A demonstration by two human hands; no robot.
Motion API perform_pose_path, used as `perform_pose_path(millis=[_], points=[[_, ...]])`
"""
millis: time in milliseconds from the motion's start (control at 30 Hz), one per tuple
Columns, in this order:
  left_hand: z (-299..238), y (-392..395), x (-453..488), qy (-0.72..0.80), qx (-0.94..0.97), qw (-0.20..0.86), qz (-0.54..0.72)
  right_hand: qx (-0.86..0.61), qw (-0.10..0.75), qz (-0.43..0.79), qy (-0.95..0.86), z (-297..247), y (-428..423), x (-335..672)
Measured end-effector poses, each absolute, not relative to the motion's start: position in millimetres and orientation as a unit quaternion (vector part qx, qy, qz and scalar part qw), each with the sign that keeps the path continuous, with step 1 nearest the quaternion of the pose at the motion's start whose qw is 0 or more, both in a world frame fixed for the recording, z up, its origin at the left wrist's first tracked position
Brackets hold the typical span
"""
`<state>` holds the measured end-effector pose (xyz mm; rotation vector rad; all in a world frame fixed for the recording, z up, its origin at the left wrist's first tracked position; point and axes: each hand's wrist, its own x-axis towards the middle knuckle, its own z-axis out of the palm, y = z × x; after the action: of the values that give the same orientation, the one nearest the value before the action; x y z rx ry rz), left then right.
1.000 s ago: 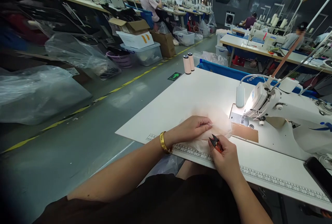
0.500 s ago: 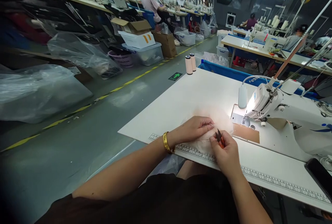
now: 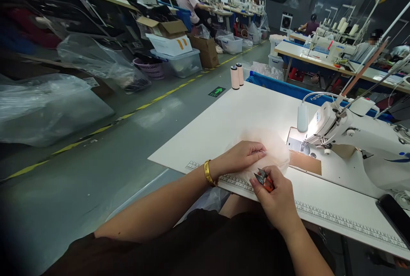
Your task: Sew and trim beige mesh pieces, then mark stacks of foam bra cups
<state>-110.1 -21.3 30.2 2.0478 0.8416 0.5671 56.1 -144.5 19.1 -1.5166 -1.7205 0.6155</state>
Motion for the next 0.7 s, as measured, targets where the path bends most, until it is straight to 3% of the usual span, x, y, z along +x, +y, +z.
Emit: perform_pose_path(millis=[67,233,333,533,700], points=[[30,-22,-110,0.334,0.814,0.417,0.226,-0.586,0.35,0.198,-0.704,23,-147,67],[30,-21,-110,0.331,0.815,0.417,0.23,-0.529,0.291,-0.042,-0.796,16,-154,88],[30,-21,-110,0.332,0.816,0.415,0.229,-0.499,0.272,-0.101,-0.817,8,-150,87],[28,-20,-109,0.333,0.817,0.413,0.226,-0.487,0.278,-0.098,-0.822,5,-138,72],[30,-21,-110,0.331,0.818,0.413,0.224,-0.549,0.326,0.099,-0.763,16,-144,80]])
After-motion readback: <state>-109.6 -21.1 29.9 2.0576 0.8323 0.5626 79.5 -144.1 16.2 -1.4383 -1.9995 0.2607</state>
